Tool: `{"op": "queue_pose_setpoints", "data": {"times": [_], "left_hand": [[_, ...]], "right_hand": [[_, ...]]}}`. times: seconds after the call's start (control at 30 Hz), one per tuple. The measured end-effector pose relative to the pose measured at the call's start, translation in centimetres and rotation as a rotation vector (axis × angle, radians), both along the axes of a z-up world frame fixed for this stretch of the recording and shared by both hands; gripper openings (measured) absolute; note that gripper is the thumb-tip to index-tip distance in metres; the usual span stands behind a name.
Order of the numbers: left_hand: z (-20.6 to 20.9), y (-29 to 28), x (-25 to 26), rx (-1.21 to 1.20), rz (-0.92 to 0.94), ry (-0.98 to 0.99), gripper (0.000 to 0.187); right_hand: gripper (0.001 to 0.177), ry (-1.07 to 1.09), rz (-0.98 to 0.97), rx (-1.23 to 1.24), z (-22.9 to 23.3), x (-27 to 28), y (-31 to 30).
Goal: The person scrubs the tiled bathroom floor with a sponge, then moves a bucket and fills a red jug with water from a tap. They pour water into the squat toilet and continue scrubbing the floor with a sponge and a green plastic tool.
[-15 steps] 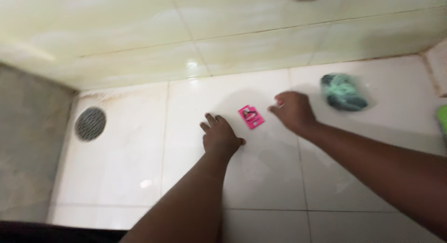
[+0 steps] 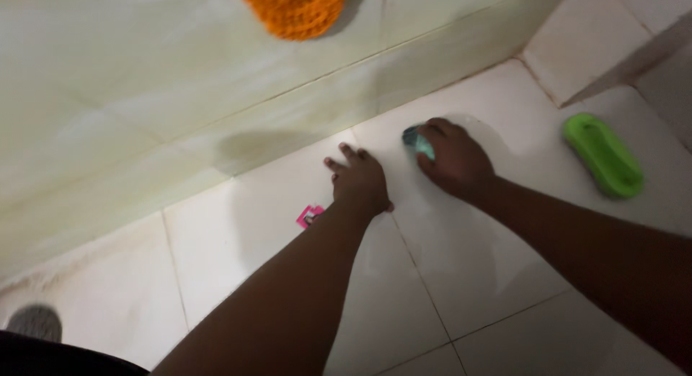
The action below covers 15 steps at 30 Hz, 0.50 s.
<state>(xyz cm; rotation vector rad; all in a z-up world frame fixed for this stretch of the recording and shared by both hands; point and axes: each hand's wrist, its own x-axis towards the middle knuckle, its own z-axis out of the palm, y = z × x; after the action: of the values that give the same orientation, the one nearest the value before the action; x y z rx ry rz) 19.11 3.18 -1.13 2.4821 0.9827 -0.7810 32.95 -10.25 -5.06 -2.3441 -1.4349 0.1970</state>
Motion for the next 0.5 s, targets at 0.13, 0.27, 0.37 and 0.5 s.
{"op": "queue_pose_setpoints", "data": {"times": [0.13,0.27,0.37,0.5], "left_hand": [[0.4,0.0,0.0,-0.019,-0.053,0.024,0.135],[0.4,0.1,0.3,-0.044,-0.044,0.050,0.134],[0.1,0.0,0.4,-0.043,-0.019,0.046,0.134],[-0.2,-0.2,0.6,-0.035,-0.021,0.056,0.136]], "right_hand": [[0.054,0.005,0.051,0.076,0.2,-1.1,-1.2],[0.050,0.046,0.141,0.149,0.2,0.2,-0.4],[0.046,0.115,0.103,0.120,-0.3,1.6,1.6],[0.044,0.093,0.112,0.106,-1.3,4.3,3.8]]}}
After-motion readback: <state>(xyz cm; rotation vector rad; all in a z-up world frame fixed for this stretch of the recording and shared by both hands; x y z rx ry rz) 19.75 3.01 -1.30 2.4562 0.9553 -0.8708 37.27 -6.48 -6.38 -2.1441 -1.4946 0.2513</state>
